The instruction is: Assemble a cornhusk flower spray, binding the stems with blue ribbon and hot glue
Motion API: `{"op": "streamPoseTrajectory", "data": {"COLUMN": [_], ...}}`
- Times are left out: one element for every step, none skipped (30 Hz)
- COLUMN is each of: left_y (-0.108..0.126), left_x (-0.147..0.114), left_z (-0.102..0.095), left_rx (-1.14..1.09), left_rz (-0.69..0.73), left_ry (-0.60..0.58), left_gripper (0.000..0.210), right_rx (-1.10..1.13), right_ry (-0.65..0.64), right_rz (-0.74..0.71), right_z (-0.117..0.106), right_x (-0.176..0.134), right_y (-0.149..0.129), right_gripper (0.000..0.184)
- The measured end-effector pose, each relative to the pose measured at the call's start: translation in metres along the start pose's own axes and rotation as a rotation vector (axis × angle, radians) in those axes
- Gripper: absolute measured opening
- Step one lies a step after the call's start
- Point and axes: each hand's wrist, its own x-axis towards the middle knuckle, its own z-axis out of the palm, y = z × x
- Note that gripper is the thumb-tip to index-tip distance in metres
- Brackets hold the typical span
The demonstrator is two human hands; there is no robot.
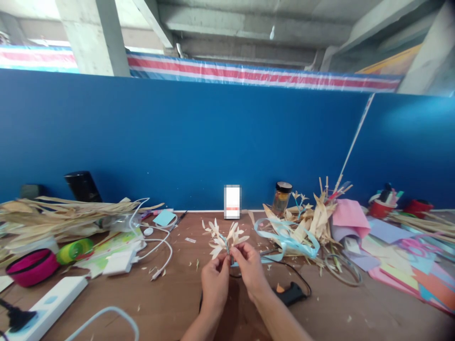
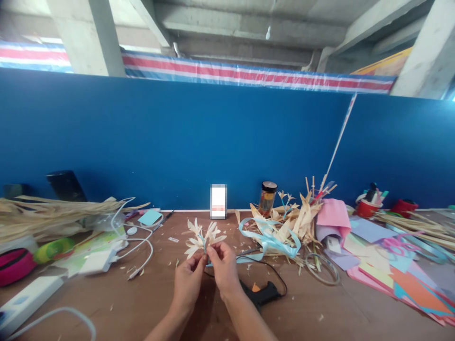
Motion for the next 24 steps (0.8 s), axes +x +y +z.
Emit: {"op": "streamPoseTrajectory", "data": {"left_y": [0.000, 0.000, -0.001, -0.001, -0.002, -0.002, -0.002, -0.002, -0.002, -0.002, -0.001, 0.000, 0.001, 0.002, 0.002, 0.003, 0.003, 0.003, 0.002, 0.002, 0.001, 0.000, -0.001, -0.001], "left_x": [0.000, 0.000, 0.000, 0.000, 0.000, 0.000, 0.000, 0.000, 0.000, 0.000, 0.000, 0.000, -0.001, -0.001, -0.001, -0.001, -0.001, -0.001, -0.001, -0.001, -0.001, -0.001, 0.000, 0.000], "left_z": [0.000, 0.000, 0.001, 0.001, 0.001, 0.001, 0.001, 0.001, 0.001, 0.001, 0.001, 0.001, 0.001, 0.002, 0.002, 0.002, 0.002, 0.002, 0.002, 0.002, 0.002, 0.002, 0.002, 0.002], "left_rx": [-0.004, -0.005, -0.006, -0.004, 0.001, 0.008, 0.018, 0.028, 0.038, 0.045, 0.046, 0.041, 0.030, 0.017, 0.004, -0.006, -0.012, -0.014, -0.014, -0.016, -0.019, -0.023, -0.028, -0.032], "left_rz": [0.000, -0.001, 0.000, 0.004, 0.008, 0.015, 0.021, 0.028, 0.035, 0.041, 0.045, 0.045, 0.043, 0.041, 0.039, 0.037, 0.037, 0.038, 0.039, 0.039, 0.038, 0.033, 0.027, 0.022], "left_ry": [-0.003, -0.007, -0.013, -0.022, -0.033, -0.042, -0.045, -0.042, -0.039, -0.037, -0.038, -0.043, -0.050, -0.055, -0.061, -0.066, -0.071, -0.075, -0.078, -0.080, -0.079, -0.079, -0.082, -0.086], "left_gripper": [0.025, 0.026, 0.027, 0.027, 0.028, 0.029, 0.029, 0.028, 0.028, 0.028, 0.027, 0.027, 0.027, 0.026, 0.026, 0.026, 0.026, 0.025, 0.025, 0.025, 0.026, 0.026, 0.026, 0.026], "right_rx": [-0.025, -0.056, -0.090, -0.124, -0.155, -0.178, -0.191, -0.193, -0.187, -0.177, -0.163, -0.148, -0.135, -0.126, -0.121, -0.118, -0.115, -0.113, -0.110, -0.108, -0.110, -0.118, -0.134, -0.154], "right_ry": [-0.008, -0.013, -0.017, -0.019, -0.018, -0.013, -0.006, 0.001, 0.007, 0.011, 0.011, 0.009, 0.008, 0.010, 0.011, 0.013, 0.012, 0.008, 0.000, -0.011, -0.021, -0.029, -0.035, -0.037], "right_rz": [-0.016, -0.033, -0.050, -0.066, -0.081, -0.091, -0.096, -0.093, -0.084, -0.069, -0.053, -0.038, -0.027, -0.023, -0.022, -0.025, -0.028, -0.031, -0.032, -0.031, -0.029, -0.029, -0.032, -0.040], "right_z": [-0.001, -0.002, -0.003, -0.004, -0.005, -0.006, -0.006, -0.006, -0.007, -0.007, -0.007, -0.007, -0.007, -0.007, -0.006, -0.006, -0.006, -0.006, -0.007, -0.007, -0.007, -0.008, -0.008, -0.009], "right_x": [0.000, 0.001, 0.001, 0.002, 0.002, 0.002, 0.002, 0.002, 0.002, 0.002, 0.002, 0.002, 0.003, 0.003, 0.003, 0.004, 0.004, 0.004, 0.004, 0.003, 0.003, 0.003, 0.002, 0.002], "right_y": [0.000, 0.001, 0.002, 0.003, 0.004, 0.006, 0.007, 0.009, 0.011, 0.012, 0.014, 0.015, 0.017, 0.018, 0.018, 0.019, 0.020, 0.020, 0.020, 0.020, 0.019, 0.018, 0.017, 0.015], "right_gripper": [0.016, 0.016, 0.016, 0.016, 0.016, 0.016, 0.016, 0.016, 0.017, 0.017, 0.017, 0.017, 0.017, 0.017, 0.016, 0.016, 0.015, 0.015, 0.014, 0.014, 0.014, 0.013, 0.013, 0.013]}}
